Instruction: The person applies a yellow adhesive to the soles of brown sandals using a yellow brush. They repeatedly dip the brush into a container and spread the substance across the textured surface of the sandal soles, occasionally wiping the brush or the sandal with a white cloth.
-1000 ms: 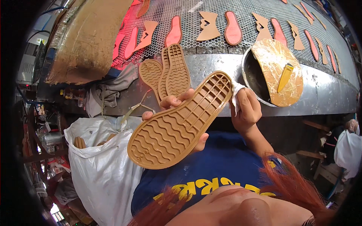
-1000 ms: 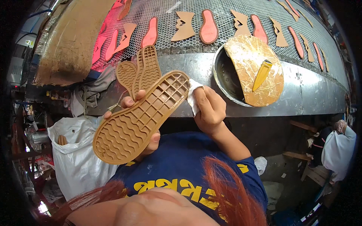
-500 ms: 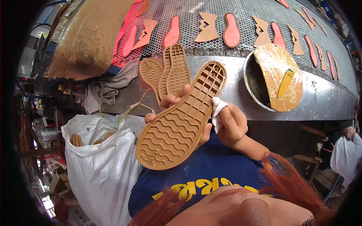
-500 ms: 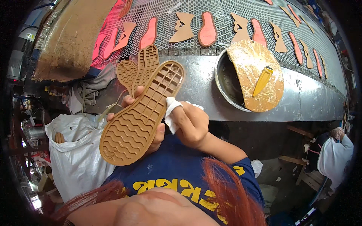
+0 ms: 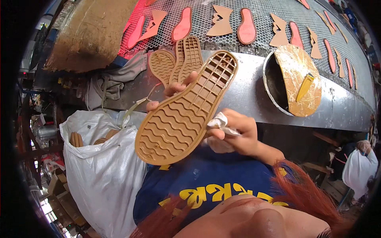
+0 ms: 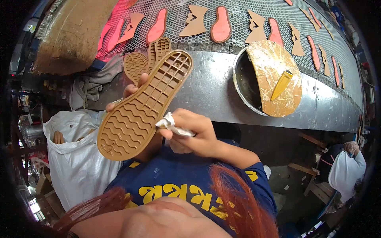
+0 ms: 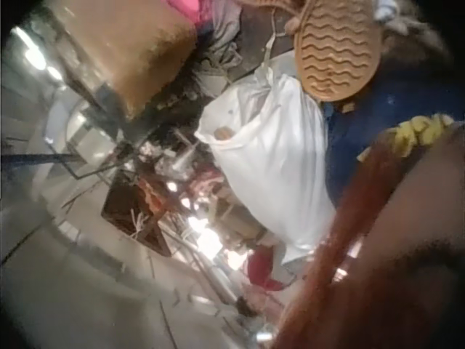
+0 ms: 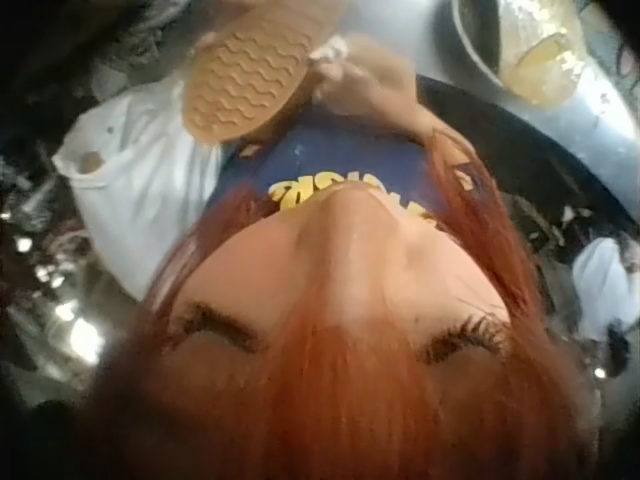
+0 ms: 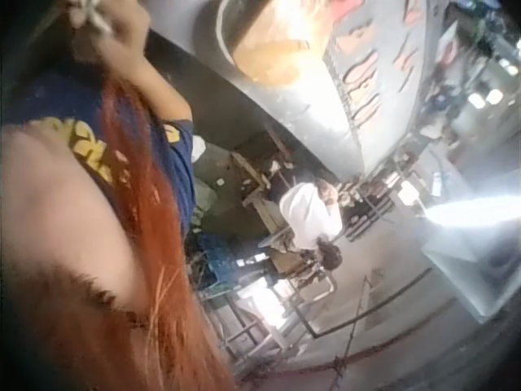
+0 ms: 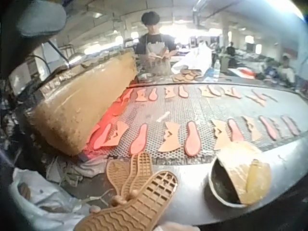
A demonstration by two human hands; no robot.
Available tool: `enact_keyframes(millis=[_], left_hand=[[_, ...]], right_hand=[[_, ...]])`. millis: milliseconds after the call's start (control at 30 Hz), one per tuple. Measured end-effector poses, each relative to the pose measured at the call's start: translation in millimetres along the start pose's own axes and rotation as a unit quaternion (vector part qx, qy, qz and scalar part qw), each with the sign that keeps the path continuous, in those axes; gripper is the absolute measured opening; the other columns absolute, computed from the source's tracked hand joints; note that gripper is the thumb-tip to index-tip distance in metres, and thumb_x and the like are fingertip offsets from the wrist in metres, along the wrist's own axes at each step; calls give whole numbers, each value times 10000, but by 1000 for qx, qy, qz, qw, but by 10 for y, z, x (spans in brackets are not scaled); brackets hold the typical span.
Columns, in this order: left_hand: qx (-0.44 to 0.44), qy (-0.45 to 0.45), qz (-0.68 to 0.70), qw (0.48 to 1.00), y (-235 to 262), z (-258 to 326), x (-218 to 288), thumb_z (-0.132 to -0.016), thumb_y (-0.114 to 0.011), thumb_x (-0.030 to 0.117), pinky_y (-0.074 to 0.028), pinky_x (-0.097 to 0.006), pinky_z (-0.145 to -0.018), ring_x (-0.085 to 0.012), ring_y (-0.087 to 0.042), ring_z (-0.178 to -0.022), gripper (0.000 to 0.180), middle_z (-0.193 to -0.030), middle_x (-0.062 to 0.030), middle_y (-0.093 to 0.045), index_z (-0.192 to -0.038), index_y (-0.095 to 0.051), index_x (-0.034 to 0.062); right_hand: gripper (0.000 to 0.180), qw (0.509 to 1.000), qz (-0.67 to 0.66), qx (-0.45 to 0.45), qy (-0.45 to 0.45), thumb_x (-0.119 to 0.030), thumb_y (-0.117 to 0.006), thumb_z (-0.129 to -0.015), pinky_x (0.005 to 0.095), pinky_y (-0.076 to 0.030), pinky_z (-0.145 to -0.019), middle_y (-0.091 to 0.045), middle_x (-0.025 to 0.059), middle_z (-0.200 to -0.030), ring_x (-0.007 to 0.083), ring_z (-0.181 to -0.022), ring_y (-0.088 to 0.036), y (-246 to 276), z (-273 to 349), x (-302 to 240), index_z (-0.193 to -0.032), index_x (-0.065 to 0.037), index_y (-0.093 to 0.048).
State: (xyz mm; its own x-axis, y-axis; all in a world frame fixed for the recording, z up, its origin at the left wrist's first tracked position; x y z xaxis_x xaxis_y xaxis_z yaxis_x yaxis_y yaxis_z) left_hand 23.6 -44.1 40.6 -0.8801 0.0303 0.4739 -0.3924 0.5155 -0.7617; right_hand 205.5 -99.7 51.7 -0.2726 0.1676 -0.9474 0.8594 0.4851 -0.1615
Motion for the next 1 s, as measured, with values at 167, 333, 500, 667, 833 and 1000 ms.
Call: enact_keyframes(millis=[167, 333, 500, 667, 833, 1000], left_hand=[[53, -88, -87, 991, -76, -41, -119, -784, -485, 642, -289, -498, -1036, -280, -401, -1185, 834, -1317, -101, -401, -1393, -272, 113], [85, -200, -198, 956, -87, -37, -191, -771, -414, 727, -342, -501, -1007, -325, -467, -1124, 925, -1254, -128, -439, -1407, -232, 82], [251, -192, -32, 948, -107, -31, -147, -794, -353, 758, -490, -467, -850, -342, -564, -962, 952, -1086, -148, -502, -1408, -236, 40], [152, -160, -55, 974, 16, 2, -33, -800, -260, 763, -514, -400, -463, -335, -590, -616, 977, -892, -156, -510, -1354, -283, -40], [167, -179, -66, 967, -93, -7, -93, -795, -290, 753, -495, -388, -496, -317, -571, -608, 1001, -866, -150, -497, -1337, -273, -89], [133, -187, -140, 963, -136, -1, -67, -800, -281, 752, -504, -360, -507, -308, -562, -620, 1000, -861, -144, -476, -1350, -275, -84]], right_hand=[[396, 889, -406, 40, -210, -156, -634, -759, 253, -432, -523, -584, 114, -763, 145, -601, -546, 108, -21, 35, -1069, 73, -546], [327, 803, -577, 20, -150, -121, -601, -775, 250, -321, -424, -475, 70, -645, 102, -481, -398, 90, -29, 145, -1031, 56, -501], [326, 832, -531, 45, -158, -128, -625, -765, 254, -365, -443, -537, 85, -701, 116, -513, -468, 123, 17, 171, -1023, 47, -531], [351, 974, -111, 163, -111, -16, -766, -677, 214, -417, -576, -592, 26, -769, 100, -631, -549, 51, 125, 56, -983, 2, -594], [394, 970, 170, 148, 91, -99, -828, -650, 235, -405, -551, -584, 59, -735, 119, -610, -538, 59, 237, 214, -961, -8, -604], [478, 949, 218, 174, 147, -201, -851, -614, 249, -412, -537, -593, 62, -726, 159, -599, -548, 80, 222, 245, -973, -15, -596]])
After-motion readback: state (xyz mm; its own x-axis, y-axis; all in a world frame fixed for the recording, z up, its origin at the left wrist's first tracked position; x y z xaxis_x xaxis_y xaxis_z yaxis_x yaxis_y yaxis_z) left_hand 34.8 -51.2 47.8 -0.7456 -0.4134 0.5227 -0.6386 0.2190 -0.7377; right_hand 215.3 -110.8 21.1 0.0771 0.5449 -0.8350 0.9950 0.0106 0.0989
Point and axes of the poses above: each hand's wrist, its own z-axis away from the middle knuckle, its own y-axis out of the back of the hand, x = y × z, the point moved 1 cm from there along -z, towards the middle knuckle
